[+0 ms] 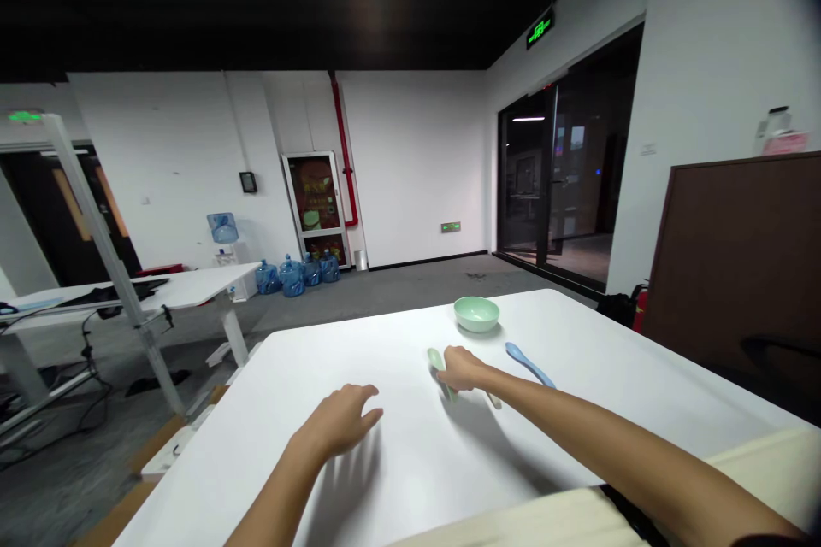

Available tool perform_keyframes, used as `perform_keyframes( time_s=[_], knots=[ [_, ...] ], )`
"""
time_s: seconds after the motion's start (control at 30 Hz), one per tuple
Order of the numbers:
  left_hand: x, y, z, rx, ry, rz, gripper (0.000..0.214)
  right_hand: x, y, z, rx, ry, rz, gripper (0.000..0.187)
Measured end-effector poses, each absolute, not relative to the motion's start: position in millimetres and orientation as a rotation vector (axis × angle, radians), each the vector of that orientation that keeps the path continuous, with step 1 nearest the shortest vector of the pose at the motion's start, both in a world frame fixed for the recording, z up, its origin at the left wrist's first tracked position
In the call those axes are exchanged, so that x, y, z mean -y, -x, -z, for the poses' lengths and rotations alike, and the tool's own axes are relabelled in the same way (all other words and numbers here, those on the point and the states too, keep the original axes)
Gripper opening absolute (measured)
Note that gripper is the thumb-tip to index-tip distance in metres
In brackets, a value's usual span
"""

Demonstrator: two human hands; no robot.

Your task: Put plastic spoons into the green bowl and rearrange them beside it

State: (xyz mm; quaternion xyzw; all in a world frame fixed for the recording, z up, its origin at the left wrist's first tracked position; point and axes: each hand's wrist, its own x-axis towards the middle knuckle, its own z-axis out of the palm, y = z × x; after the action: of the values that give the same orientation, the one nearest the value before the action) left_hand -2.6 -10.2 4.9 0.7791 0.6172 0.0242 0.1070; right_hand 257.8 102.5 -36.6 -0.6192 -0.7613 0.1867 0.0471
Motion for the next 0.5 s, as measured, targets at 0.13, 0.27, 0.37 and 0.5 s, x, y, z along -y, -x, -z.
perform_keyframes(
  time_s=[0.13,0.27,0.37,0.5],
  knots=[
    [11.4,2.0,-5.7,-1.813,-2.295,-0.07,0.059,-102.1,-255.3,44.7,2.364,1.904,-0.51,0.014],
    [12.1,1.2,-6.4,-1.809,-2.306,-0.064,0.058,-102.2,-257.3,52.5,2.379,1.926,-0.481,0.013],
    [12.2,0.6,-6.8,-1.817,-2.302,-0.059,0.058,-104.1,-258.8,59.1,2.357,1.947,-0.443,0.012],
    [12.0,0.6,-7.0,-1.817,-2.297,-0.066,0.058,-107.9,-259.6,69.3,2.338,1.941,-0.375,0.018]
  ],
)
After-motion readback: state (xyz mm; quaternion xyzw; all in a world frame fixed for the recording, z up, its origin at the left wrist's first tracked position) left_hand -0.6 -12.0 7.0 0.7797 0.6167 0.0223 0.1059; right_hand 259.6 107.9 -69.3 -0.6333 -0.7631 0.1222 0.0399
